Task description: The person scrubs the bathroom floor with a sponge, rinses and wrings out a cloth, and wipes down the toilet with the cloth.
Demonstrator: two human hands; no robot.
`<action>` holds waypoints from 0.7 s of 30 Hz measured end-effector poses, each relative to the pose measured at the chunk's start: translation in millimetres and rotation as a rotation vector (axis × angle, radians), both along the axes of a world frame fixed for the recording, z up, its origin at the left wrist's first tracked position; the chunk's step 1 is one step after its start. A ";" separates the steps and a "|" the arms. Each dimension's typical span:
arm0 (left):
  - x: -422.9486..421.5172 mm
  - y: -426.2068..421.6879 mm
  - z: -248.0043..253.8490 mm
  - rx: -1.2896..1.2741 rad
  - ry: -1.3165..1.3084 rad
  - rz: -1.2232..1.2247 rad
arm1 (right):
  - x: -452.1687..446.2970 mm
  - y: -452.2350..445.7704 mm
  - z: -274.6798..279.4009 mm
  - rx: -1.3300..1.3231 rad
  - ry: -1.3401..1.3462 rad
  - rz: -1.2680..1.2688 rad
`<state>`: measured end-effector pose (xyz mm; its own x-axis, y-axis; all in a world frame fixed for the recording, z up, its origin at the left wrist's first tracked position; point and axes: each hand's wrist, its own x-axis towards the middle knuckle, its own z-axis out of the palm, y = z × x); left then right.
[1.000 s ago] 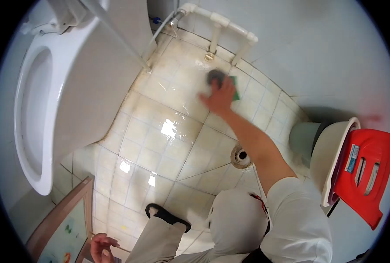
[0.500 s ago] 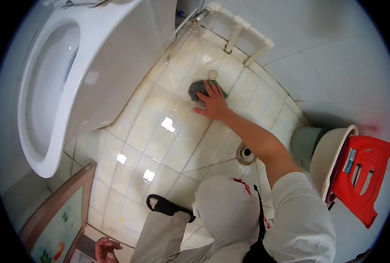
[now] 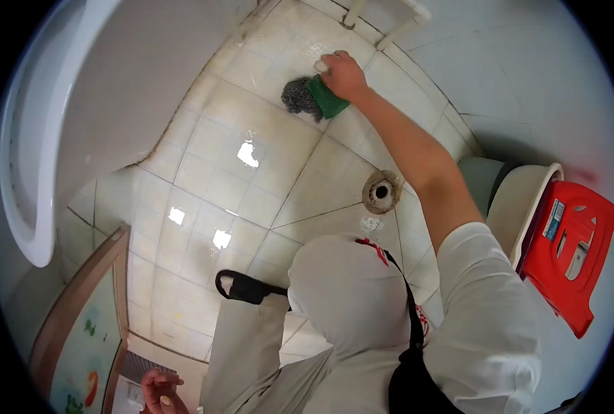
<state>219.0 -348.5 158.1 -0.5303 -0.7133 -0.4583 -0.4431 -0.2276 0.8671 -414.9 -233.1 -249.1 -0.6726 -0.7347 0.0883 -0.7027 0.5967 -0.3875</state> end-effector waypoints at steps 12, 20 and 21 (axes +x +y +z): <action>-14.8 -1.0 -3.4 0.021 -0.062 -0.033 | 34.4 91.9 44.6 0.049 -0.342 -0.271; -19.1 -10.7 -15.5 -0.031 -0.193 -0.004 | 175.1 325.1 0.9 0.169 -0.836 -0.603; -20.2 -11.3 -16.8 -0.023 -0.229 0.002 | 178.1 324.9 0.1 0.116 -0.839 -0.629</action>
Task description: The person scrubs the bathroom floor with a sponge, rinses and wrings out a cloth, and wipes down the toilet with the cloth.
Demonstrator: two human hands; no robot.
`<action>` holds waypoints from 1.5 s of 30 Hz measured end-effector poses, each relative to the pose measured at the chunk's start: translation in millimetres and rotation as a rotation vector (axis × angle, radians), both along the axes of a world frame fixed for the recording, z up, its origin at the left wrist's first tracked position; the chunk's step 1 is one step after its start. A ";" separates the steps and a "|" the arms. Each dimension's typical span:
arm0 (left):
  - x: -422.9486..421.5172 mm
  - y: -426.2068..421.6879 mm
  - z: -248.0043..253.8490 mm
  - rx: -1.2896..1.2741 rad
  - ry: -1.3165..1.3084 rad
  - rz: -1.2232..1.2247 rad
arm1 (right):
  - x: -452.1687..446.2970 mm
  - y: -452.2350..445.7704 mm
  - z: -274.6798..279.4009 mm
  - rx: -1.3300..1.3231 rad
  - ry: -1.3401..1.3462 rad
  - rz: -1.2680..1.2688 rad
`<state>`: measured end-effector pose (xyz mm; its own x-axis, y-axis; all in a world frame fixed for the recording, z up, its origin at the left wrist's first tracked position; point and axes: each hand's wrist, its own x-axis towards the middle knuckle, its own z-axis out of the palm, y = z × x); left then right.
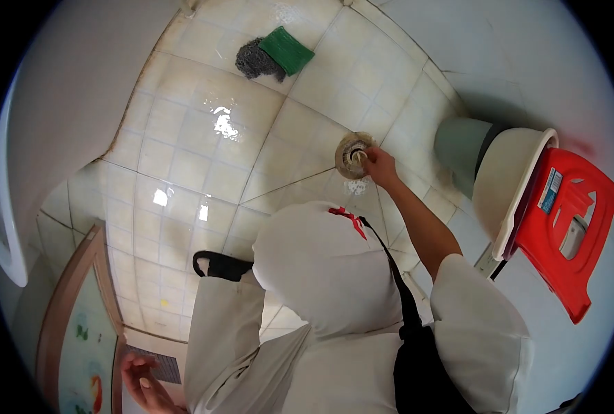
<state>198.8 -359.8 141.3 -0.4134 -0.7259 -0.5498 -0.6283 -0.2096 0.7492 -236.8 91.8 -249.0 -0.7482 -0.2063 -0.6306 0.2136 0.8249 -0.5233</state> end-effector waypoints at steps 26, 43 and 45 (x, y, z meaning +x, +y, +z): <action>-24.9 5.3 6.1 0.001 0.063 0.048 | -72.8 -91.3 -18.8 -0.236 0.068 -0.393; -9.1 2.5 7.4 0.037 -0.004 -0.027 | -186.3 -370.2 -51.1 0.052 1.029 1.014; 9.7 4.9 3.6 0.020 -0.023 -0.013 | -248.5 -378.3 -48.3 0.182 1.330 0.574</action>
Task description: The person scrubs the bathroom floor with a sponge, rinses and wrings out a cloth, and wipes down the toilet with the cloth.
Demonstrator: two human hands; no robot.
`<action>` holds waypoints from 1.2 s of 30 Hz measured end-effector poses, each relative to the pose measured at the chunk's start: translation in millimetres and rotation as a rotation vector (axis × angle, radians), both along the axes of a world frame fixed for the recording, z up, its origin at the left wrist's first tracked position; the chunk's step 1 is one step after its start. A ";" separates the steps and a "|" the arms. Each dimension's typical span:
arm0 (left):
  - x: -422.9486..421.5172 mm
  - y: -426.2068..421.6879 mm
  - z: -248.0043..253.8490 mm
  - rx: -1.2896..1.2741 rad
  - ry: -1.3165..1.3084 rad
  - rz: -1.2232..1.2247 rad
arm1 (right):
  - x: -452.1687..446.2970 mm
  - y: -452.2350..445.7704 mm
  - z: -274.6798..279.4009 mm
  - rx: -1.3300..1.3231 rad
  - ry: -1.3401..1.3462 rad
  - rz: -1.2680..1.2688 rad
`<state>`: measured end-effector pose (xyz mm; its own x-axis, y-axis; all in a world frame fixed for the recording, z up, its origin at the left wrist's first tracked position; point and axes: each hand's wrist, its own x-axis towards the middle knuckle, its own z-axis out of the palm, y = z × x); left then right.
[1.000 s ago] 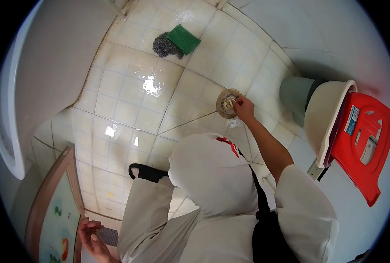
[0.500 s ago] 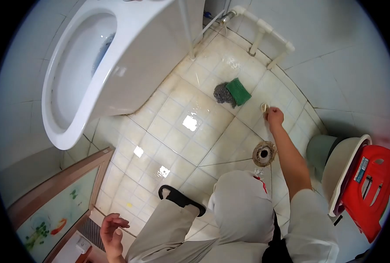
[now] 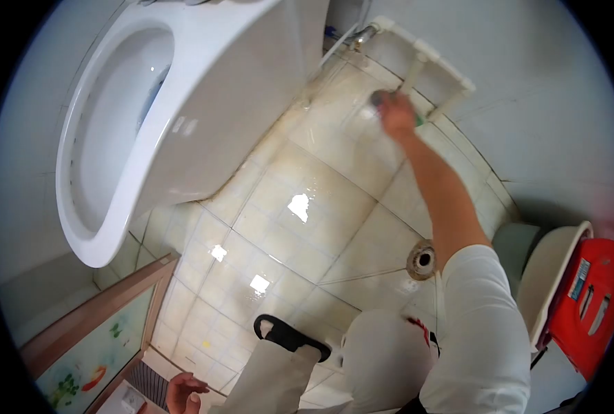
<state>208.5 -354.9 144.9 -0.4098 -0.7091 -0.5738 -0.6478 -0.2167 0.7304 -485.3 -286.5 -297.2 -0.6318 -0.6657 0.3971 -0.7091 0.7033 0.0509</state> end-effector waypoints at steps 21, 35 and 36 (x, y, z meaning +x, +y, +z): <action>52.2 -30.8 8.8 -0.048 -0.078 0.151 | -61.3 -105.6 -18.2 0.116 -0.275 0.050; 45.6 -24.7 13.2 -0.055 0.154 0.257 | 132.7 -37.9 25.0 -0.120 -0.269 0.117; 42.7 -23.3 12.5 -0.020 0.183 0.266 | 172.4 -43.9 18.7 -0.194 -0.497 0.286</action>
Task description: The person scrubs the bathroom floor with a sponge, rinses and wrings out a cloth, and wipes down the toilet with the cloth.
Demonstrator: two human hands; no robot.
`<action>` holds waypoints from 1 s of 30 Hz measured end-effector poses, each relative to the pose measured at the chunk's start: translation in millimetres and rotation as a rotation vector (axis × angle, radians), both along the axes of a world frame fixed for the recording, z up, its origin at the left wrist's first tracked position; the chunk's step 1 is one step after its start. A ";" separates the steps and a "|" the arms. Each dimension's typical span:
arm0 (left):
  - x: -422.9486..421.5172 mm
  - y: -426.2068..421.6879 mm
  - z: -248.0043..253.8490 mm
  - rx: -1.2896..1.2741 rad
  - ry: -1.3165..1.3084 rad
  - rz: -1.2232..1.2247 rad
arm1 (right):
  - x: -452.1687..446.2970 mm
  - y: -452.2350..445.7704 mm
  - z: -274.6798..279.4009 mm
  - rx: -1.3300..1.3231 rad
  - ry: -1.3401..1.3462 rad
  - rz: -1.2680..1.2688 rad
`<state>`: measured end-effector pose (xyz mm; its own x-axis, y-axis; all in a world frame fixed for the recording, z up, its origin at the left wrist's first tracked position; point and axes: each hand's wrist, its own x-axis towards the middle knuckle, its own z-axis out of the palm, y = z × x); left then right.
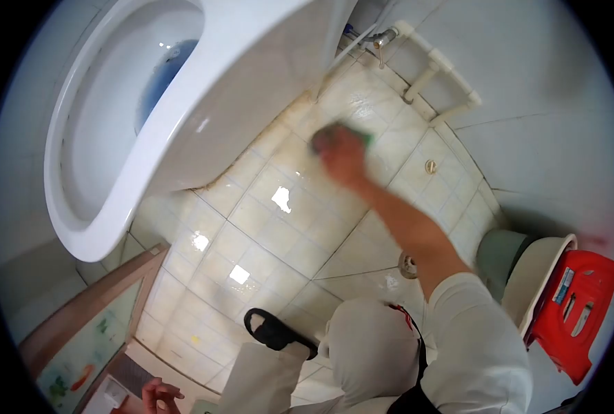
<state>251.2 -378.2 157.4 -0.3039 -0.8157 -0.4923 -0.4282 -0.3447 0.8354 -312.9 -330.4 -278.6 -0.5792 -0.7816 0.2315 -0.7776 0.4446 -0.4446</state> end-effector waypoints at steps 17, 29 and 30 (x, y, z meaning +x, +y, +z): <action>35.1 30.7 7.6 -0.041 -0.060 0.023 | -81.0 -95.6 -26.8 0.108 0.265 -0.331; 20.8 26.6 24.6 -0.062 -0.030 0.014 | 68.1 -142.5 -24.9 0.162 0.045 -0.213; 19.3 25.5 23.0 -0.041 -0.013 0.038 | 99.6 -140.1 -26.5 0.044 0.159 -0.070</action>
